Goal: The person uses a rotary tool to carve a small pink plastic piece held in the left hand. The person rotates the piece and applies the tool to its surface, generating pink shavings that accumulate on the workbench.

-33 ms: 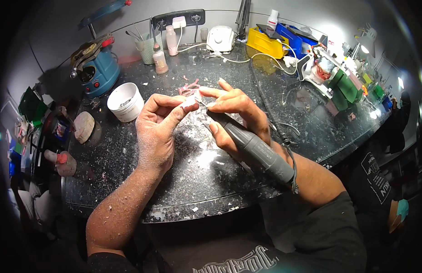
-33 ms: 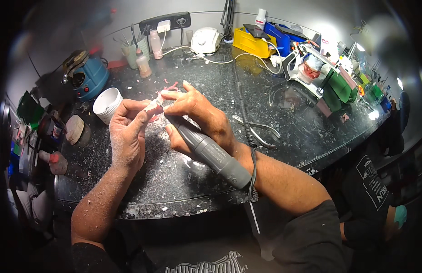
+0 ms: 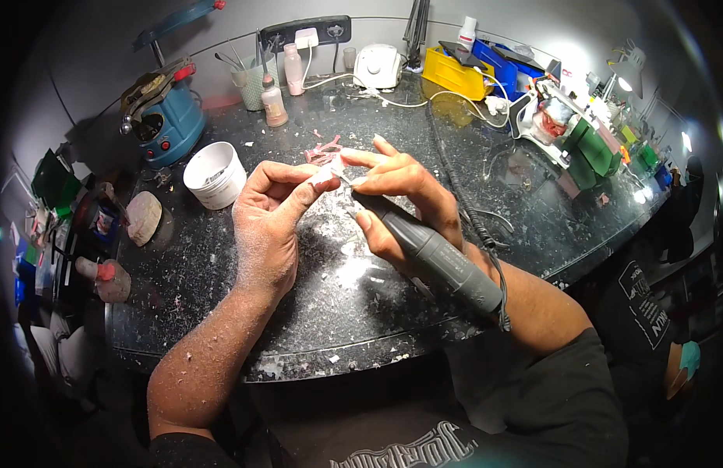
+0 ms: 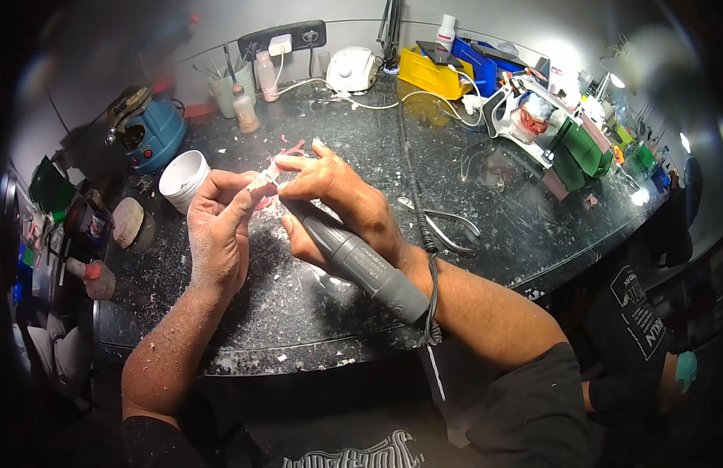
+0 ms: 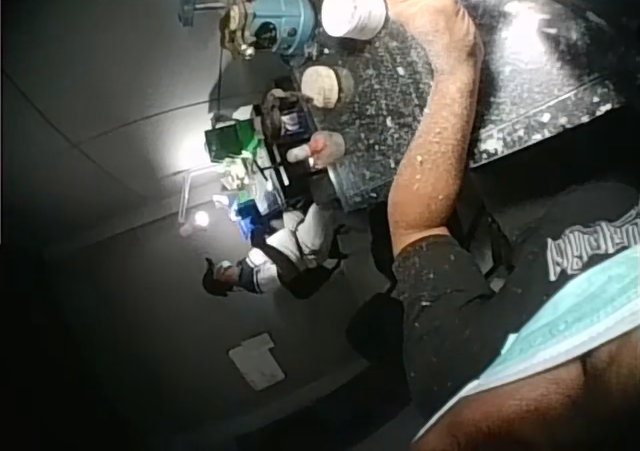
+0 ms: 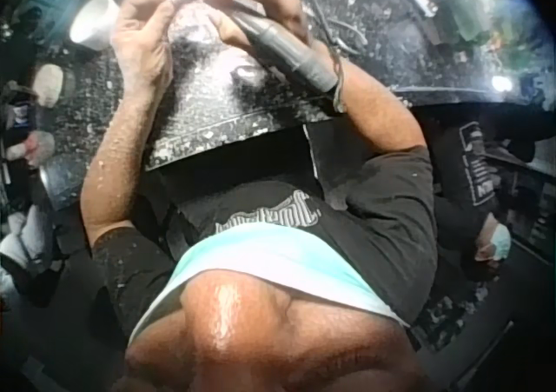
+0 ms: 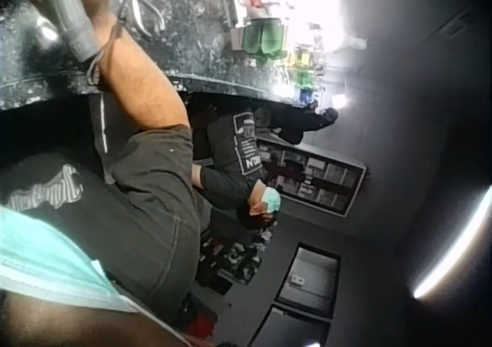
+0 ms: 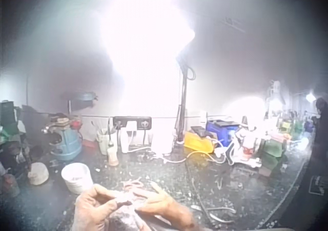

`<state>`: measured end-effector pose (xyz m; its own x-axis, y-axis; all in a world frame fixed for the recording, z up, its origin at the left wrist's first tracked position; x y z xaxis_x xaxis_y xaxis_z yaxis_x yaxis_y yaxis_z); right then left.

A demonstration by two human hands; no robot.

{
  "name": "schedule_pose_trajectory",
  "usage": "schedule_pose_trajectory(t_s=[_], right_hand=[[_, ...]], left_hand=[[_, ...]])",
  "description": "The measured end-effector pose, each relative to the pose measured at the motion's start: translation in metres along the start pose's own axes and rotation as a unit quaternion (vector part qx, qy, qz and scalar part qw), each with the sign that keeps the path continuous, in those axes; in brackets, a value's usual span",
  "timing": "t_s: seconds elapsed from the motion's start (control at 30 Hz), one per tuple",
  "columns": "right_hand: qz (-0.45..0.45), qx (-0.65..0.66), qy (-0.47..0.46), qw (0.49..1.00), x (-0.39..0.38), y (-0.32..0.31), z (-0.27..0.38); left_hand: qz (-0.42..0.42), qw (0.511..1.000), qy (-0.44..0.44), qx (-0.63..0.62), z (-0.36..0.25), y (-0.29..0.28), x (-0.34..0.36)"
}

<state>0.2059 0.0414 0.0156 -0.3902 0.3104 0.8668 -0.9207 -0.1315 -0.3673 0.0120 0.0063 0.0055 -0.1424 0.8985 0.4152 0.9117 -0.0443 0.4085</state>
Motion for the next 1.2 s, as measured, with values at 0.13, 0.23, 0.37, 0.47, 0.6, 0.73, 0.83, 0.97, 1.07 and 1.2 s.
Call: schedule_pose_trajectory(t_s=[0.13, 0.23, 0.37, 0.47, 0.6, 0.73, 0.83, 0.97, 1.07, 1.2], right_hand=[[-0.002, 0.004, -0.001, 1.000, 0.0010, -0.0001, 0.0015], [-0.017, 0.013, 0.006, 1.000, 0.0002, 0.0006, -0.0002], [-0.007, 0.012, -0.001, 1.000, 0.0014, 0.0000, -0.0003], [-0.018, 0.015, 0.007, 1.000, 0.0008, 0.0006, -0.0010], [-0.011, 0.020, 0.005, 1.000, 0.0004, 0.0003, -0.0027], [-0.015, 0.032, 0.013, 0.999, -0.0005, -0.0005, -0.0030], [0.010, 0.026, -0.004, 1.000, 0.0010, -0.0023, -0.0033], [-0.007, 0.019, 0.000, 1.000, 0.0002, -0.0004, -0.0024], [-0.008, 0.001, -0.006, 1.000, 0.0019, -0.0009, -0.0006], [-0.008, -0.010, -0.008, 1.000, 0.0019, -0.0002, -0.0003]], left_hand=[[0.001, 1.000, 0.001, 0.003, -0.0002, 0.0003, -0.0001], [0.003, 1.000, 0.002, 0.006, -0.0019, 0.0021, -0.0004], [0.005, 1.000, 0.004, 0.012, -0.0031, 0.0025, 0.0000], [0.004, 1.000, 0.004, 0.009, -0.0021, 0.0029, 0.0005], [-0.001, 1.000, 0.000, 0.012, -0.0037, 0.0040, 0.0009], [-0.004, 1.000, 0.000, 0.008, -0.0028, 0.0029, 0.0014], [-0.001, 1.000, 0.005, 0.004, -0.0030, 0.0034, 0.0013], [-0.004, 1.000, 0.006, 0.009, -0.0031, 0.0027, 0.0003], [-0.003, 1.000, 0.005, 0.013, -0.0032, 0.0019, 0.0003], [0.006, 1.000, 0.007, 0.005, -0.0012, 0.0015, 0.0006]])
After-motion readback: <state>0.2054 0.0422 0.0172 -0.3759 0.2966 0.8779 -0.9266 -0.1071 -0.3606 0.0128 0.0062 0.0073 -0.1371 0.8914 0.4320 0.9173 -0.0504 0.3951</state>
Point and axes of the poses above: each hand's wrist, its own x-axis towards the middle knuckle, its own y-axis out of the palm, z = x × y, the point moved 1 cm from there along x, towards the middle knuckle, and after that the axes turned 2 degrees about -x, right-handed, at the moved point
